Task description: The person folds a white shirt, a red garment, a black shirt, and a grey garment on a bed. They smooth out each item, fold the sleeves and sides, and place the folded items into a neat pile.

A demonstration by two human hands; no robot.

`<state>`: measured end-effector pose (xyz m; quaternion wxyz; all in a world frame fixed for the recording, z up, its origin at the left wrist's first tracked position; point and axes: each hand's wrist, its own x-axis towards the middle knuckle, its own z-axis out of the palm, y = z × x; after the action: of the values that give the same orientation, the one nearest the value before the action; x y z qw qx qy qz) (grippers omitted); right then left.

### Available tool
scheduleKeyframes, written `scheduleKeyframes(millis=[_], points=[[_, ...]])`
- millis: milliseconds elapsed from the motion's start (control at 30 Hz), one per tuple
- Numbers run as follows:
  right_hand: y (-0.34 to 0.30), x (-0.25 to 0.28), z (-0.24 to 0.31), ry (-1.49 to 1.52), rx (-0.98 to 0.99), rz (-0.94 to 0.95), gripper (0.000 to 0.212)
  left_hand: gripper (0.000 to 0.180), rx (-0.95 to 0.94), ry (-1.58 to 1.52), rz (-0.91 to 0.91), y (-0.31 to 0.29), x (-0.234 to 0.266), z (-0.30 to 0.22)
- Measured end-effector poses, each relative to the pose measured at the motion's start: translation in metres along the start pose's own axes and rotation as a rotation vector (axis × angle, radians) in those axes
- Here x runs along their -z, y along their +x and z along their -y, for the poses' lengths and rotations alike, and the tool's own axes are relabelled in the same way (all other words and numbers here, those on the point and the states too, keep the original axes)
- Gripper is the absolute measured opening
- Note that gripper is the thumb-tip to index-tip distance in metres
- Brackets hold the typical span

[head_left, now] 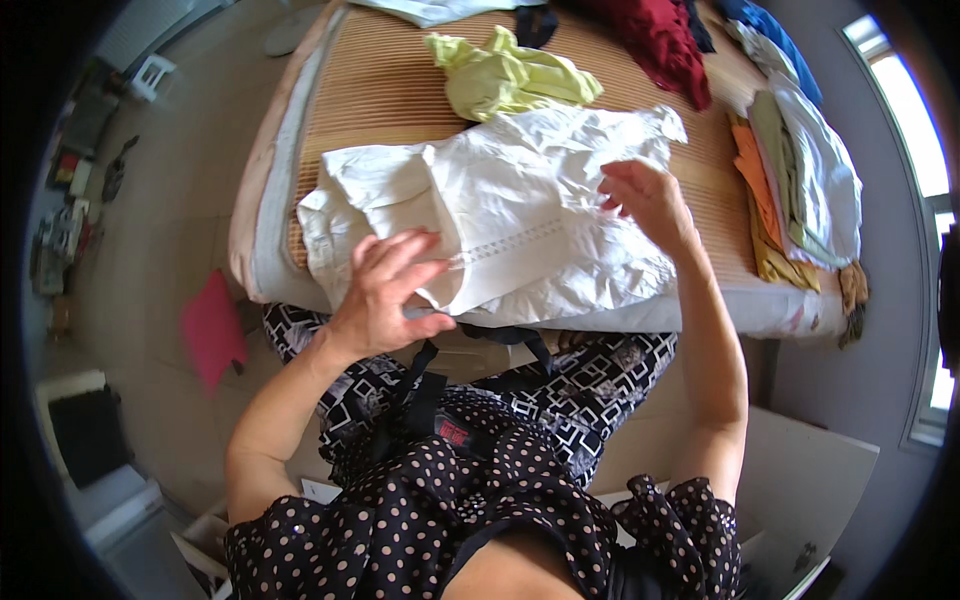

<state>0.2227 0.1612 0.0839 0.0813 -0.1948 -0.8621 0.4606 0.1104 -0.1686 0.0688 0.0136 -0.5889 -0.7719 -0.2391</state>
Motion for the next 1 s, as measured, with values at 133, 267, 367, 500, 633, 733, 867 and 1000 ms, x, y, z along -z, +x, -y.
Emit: scheduleKeyframes(millis=[133,267,367,500,633,733,867,1000], points=[[0.003,-0.042,0.026,-0.022,-0.109,0.187,0.034,0.015,-0.088,-0.104,0.060,0.009,0.001,-0.001],[0.017,-0.043,0.022,0.500,0.084,-0.036,0.008,0.017,-0.056,-0.257,-0.049,0.060,0.027,0.054],[0.036,-0.017,0.036,0.880,0.148,-0.235,0.021,0.029,0.302,-0.115,-0.220,0.143,0.085,0.101],[0.065,0.005,0.064,0.820,0.228,-0.265,0.031,0.024,0.331,-0.417,-0.752,0.213,0.099,0.195],[0.054,-0.012,0.042,0.281,0.139,0.011,0.022,0.052,0.517,-0.226,-0.874,0.178,0.075,0.203],[0.030,-0.032,0.040,0.094,-0.129,0.251,0.023,0.023,0.345,-0.204,-0.532,0.133,0.040,0.199],[0.021,-0.061,0.032,-0.150,0.049,0.158,0.027,0.020,0.429,-0.395,-0.275,0.058,0.034,0.164],[0.019,-0.042,0.016,-0.590,0.420,0.057,0.030,0.042,0.098,-0.320,-0.041,0.021,0.035,0.095]])
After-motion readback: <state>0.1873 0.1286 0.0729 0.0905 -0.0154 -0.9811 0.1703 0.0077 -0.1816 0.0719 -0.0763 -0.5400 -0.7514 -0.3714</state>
